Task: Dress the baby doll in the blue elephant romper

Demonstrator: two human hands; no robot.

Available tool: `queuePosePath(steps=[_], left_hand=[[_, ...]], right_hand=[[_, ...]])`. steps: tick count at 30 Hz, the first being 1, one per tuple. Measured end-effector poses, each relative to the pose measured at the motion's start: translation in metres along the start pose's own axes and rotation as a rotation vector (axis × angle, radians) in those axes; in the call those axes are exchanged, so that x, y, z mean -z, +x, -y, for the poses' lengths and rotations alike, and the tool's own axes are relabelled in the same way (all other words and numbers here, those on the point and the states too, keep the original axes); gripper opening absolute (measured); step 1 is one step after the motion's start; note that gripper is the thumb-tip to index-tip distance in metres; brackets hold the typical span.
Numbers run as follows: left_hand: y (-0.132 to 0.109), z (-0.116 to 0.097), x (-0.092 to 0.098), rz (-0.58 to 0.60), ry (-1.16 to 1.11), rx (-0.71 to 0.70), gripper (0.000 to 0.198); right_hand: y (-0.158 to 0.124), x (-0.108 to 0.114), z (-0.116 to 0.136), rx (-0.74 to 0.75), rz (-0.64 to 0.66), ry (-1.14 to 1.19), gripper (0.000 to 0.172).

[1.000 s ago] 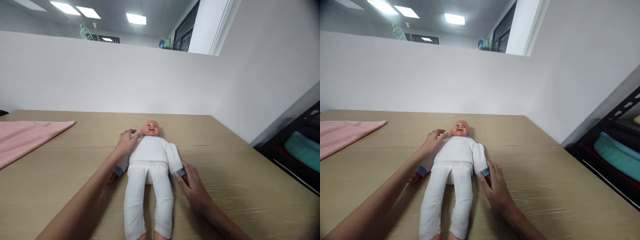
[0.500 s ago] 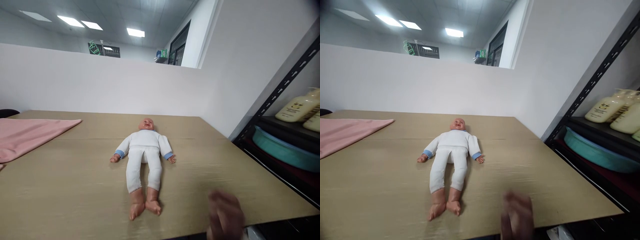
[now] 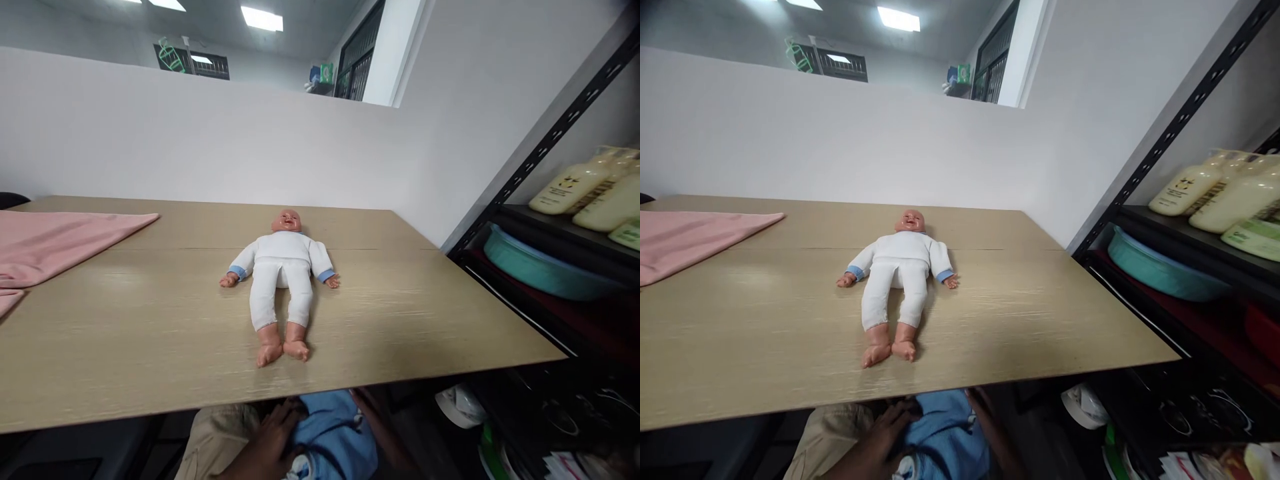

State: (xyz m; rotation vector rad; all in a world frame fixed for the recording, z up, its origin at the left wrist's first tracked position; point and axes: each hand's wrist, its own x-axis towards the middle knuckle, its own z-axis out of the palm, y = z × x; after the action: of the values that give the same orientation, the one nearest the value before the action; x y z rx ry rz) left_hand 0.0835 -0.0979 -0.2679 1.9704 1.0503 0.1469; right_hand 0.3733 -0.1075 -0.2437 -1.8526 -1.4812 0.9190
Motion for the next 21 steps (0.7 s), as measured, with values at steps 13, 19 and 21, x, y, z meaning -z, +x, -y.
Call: queuePosePath(steps=[13,19,21], left_hand=[[-0.106,-0.155,0.172,-0.155,-0.243,-0.199,0.06],[-0.07,-0.181,0.221,-0.358,-0.556,-0.421,0.035],[-0.066,-0.17,0.232,-0.478,-0.656,-0.459,0.029]], right_hand=[[-0.058,0.108,0.218,0.617,0.442,-0.119,0.017],[-0.02,0.131,0.293,0.868,0.13,-0.094,0.075],[-0.008,0.13,0.288,0.821,0.16,-0.116,0.082]])
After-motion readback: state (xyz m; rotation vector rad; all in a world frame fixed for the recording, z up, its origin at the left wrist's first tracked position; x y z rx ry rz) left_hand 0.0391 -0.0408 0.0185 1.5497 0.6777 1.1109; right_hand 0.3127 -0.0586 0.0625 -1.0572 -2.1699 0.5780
